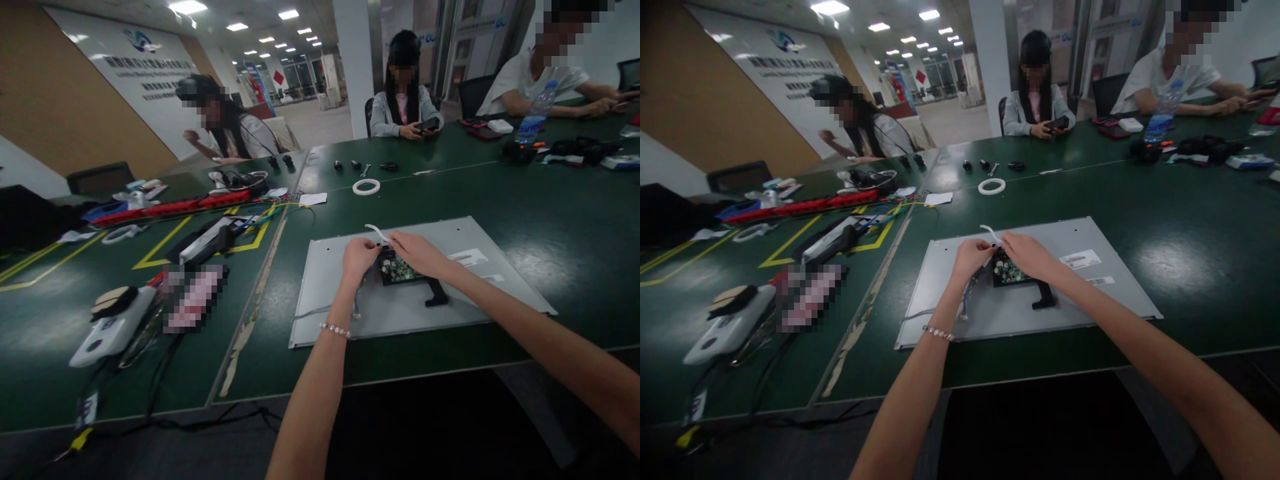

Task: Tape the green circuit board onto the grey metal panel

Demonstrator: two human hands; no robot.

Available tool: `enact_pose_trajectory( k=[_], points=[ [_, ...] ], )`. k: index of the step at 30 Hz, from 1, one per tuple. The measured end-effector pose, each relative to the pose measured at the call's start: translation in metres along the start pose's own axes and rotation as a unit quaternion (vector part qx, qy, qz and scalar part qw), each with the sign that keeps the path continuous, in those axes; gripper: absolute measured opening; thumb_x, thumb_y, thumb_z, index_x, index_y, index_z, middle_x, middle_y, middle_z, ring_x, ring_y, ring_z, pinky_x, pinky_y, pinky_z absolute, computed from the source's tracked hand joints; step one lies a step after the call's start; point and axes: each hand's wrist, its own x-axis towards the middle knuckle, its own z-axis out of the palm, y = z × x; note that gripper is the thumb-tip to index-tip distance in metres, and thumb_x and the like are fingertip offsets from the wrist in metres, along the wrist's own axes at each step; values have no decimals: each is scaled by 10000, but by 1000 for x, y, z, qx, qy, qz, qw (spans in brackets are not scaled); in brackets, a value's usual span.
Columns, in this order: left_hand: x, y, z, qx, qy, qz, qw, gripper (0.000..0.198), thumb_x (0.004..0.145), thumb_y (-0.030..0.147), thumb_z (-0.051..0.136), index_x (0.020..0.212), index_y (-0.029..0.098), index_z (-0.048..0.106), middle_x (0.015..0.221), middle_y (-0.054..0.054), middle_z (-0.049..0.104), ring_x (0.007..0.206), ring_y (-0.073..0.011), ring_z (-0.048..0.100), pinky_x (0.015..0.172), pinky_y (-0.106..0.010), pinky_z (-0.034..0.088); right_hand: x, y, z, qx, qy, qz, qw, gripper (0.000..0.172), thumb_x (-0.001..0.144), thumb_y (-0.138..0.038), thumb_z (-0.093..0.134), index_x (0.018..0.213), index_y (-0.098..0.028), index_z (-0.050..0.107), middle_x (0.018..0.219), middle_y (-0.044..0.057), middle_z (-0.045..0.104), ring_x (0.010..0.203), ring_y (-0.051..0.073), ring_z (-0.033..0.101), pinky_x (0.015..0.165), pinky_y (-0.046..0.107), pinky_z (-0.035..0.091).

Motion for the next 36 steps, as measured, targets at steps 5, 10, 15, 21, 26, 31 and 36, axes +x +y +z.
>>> enact_pose_trajectory(
  k=[5, 10, 15, 21, 26, 31, 36],
  points=[
    [-1, 1, 4, 34, 8, -13, 999, 177, 766, 328, 647, 753, 165, 713, 794, -75, 707, 750, -184, 610, 679, -260, 421, 0, 3, 8, -3, -14, -11, 1000, 248, 990, -319, 318, 970, -191, 530, 910, 81, 618, 857, 187, 557, 759, 288, 386],
    [-1, 3, 5, 68, -1, -32, 997, 193, 782, 349, 631, 777, 172, 706, 821, -72, 708, 774, -183, 613, 690, -259, 426, -2, 0, 5, -26, -52, -9, 998, 265, 1001, -287, 294, 1058, -178, 529, 994, 100, 626, 952, 199, 561, 807, 293, 399],
    [4, -3, -1, 53, -41, 11, 998, 182, 773, 306, 622, 712, 148, 689, 725, -49, 681, 700, -161, 586, 649, -251, 416, -1, 0, 6, -35, -76, -3, 996, 257, 998, -269, 302, 1087, -166, 520, 1028, 122, 623, 970, 212, 564, 818, 303, 398],
    [13, -17, -13, -39, -152, 37, 987, 110, 681, 129, 611, 744, 127, 702, 681, -11, 668, 650, -124, 574, 635, -223, 424, 0, 4, 8, -17, -82, -7, 996, 272, 1000, -274, 285, 1085, -153, 514, 1032, 129, 622, 987, 214, 565, 839, 308, 397],
    [8, -17, -20, -35, -172, 53, 983, 224, 779, 262, 538, 681, 130, 691, 603, 4, 619, 591, -113, 527, 597, -227, 392, 2, 9, 11, -3, -78, -35, 996, 266, 993, -263, 285, 1092, -159, 510, 1084, 131, 606, 1029, 221, 548, 884, 327, 389],
    [6, -15, -19, -23, -184, 53, 981, 186, 734, 277, 607, 682, 123, 698, 578, 8, 600, 573, -108, 504, 593, -227, 384, 2, 11, 12, 15, -82, -37, 996, 250, 989, -256, 289, 1076, -161, 503, 1074, 127, 607, 1011, 215, 552, 866, 320, 393],
    [8, -17, -20, -48, -177, 31, 983, 134, 707, 203, 593, 696, 125, 701, 599, 5, 616, 584, -109, 519, 598, -222, 396, 1, 8, 11, 29, -85, -14, 996, 233, 990, -260, 290, 1048, -173, 498, 1029, 104, 620, 951, 204, 564, 813, 300, 393]
  ],
)
